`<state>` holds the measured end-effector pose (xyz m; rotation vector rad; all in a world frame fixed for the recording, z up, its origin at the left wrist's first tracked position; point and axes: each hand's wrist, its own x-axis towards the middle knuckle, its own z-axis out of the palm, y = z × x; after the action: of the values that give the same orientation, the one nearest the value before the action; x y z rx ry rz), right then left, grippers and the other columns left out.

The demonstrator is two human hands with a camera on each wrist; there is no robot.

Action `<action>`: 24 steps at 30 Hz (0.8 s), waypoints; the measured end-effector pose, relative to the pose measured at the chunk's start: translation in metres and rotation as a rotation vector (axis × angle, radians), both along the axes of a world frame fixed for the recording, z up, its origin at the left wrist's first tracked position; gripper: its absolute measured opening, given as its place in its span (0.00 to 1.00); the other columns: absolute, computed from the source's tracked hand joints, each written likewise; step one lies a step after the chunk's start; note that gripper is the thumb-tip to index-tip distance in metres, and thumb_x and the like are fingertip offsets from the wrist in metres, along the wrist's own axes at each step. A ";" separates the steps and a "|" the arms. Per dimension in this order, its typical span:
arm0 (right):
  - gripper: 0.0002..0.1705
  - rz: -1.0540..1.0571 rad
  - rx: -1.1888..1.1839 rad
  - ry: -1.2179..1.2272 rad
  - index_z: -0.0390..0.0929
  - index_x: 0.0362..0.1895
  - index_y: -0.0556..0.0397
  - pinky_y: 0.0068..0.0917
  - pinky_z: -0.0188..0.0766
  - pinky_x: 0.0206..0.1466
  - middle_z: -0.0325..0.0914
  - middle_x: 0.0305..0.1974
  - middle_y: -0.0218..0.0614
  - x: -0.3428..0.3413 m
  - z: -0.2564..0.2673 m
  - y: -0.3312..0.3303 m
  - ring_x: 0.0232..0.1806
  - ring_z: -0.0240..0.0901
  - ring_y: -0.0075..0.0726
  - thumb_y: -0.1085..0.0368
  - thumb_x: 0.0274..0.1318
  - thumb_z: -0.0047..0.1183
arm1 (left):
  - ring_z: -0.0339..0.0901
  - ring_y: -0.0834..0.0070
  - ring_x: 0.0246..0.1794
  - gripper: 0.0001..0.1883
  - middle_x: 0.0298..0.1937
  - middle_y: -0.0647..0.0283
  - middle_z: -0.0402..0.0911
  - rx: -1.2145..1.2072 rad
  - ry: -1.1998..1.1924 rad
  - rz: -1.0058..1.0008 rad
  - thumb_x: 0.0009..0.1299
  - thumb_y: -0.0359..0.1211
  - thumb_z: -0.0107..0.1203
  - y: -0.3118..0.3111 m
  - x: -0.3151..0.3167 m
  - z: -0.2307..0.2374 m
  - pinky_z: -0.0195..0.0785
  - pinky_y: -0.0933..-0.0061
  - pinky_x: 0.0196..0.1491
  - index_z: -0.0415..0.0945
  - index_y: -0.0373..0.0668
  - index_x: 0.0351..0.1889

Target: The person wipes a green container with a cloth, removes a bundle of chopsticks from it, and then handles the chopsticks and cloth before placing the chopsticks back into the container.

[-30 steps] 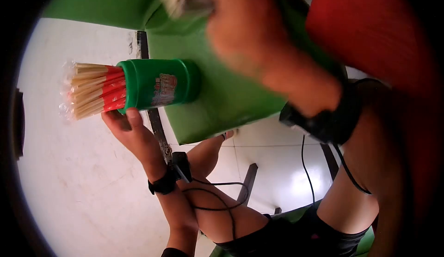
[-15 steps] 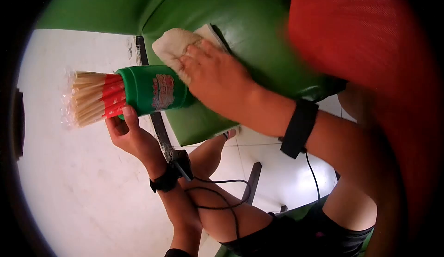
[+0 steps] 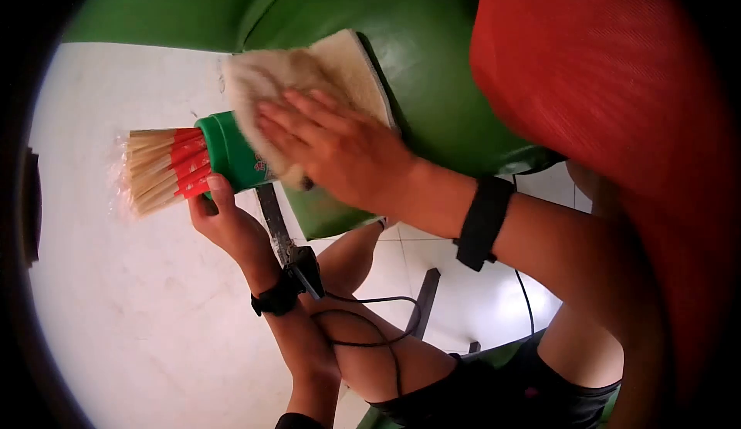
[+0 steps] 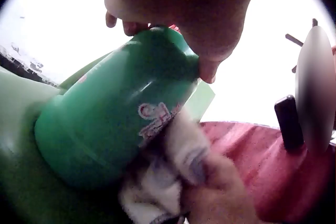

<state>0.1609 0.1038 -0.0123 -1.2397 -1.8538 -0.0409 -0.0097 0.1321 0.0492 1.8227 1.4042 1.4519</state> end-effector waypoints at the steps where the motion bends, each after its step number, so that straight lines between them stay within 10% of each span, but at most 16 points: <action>1: 0.27 -0.024 -0.025 0.021 0.69 0.62 0.59 0.40 0.56 0.71 0.65 0.66 0.40 0.001 -0.007 -0.003 0.67 0.62 0.43 0.70 0.55 0.44 | 0.71 0.74 0.46 0.21 0.47 0.60 0.78 0.019 0.006 -0.009 0.66 0.40 0.62 0.003 0.000 -0.001 0.64 0.74 0.50 0.74 0.34 0.49; 7: 0.26 0.025 -0.256 0.043 0.73 0.59 0.58 0.31 0.64 0.65 0.71 0.61 0.42 0.031 0.000 0.002 0.64 0.67 0.40 0.75 0.52 0.45 | 0.72 0.74 0.45 0.20 0.46 0.59 0.78 0.040 -0.018 -0.018 0.67 0.40 0.60 0.001 0.001 -0.001 0.65 0.73 0.51 0.73 0.33 0.49; 10: 0.20 0.105 -0.877 0.716 0.76 0.53 0.57 0.24 0.69 0.56 0.77 0.53 0.41 0.046 0.065 0.012 0.57 0.72 0.35 0.75 0.55 0.45 | 0.73 0.74 0.45 0.21 0.46 0.59 0.78 0.026 -0.059 0.000 0.68 0.40 0.59 0.000 0.001 -0.002 0.65 0.73 0.52 0.72 0.33 0.50; 13: 0.27 0.421 -0.471 0.940 0.70 0.59 0.60 0.38 0.61 0.65 0.69 0.61 0.48 0.003 0.040 0.019 0.64 0.65 0.45 0.76 0.52 0.44 | 0.73 0.74 0.45 0.21 0.46 0.59 0.78 0.048 -0.004 0.014 0.68 0.41 0.59 -0.002 0.009 -0.002 0.65 0.72 0.52 0.71 0.33 0.50; 15: 0.30 0.211 -0.034 0.629 0.67 0.64 0.58 0.42 0.57 0.69 0.64 0.66 0.45 -0.010 0.028 -0.002 0.66 0.63 0.48 0.74 0.54 0.43 | 0.73 0.73 0.46 0.23 0.47 0.59 0.78 0.048 0.028 0.045 0.67 0.42 0.60 -0.004 0.010 -0.004 0.66 0.71 0.52 0.72 0.33 0.50; 19: 0.27 -0.057 -0.003 -0.035 0.70 0.63 0.51 0.41 0.55 0.70 0.67 0.65 0.34 0.001 -0.005 -0.003 0.66 0.63 0.40 0.64 0.58 0.44 | 0.72 0.72 0.48 0.25 0.48 0.59 0.77 0.049 0.001 0.005 0.67 0.43 0.60 0.003 0.003 -0.006 0.65 0.71 0.52 0.72 0.32 0.52; 24: 0.23 -0.050 -0.121 -0.228 0.77 0.56 0.51 0.39 0.56 0.69 0.72 0.61 0.32 0.021 -0.013 -0.012 0.66 0.62 0.39 0.67 0.54 0.46 | 0.72 0.72 0.48 0.25 0.48 0.59 0.77 0.044 0.054 0.015 0.67 0.44 0.60 0.002 -0.006 -0.009 0.65 0.71 0.53 0.72 0.33 0.52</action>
<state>0.1821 0.0915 -0.0255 -1.4133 -2.0452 -0.1029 -0.0152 0.1342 0.0400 1.8962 1.4253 1.4624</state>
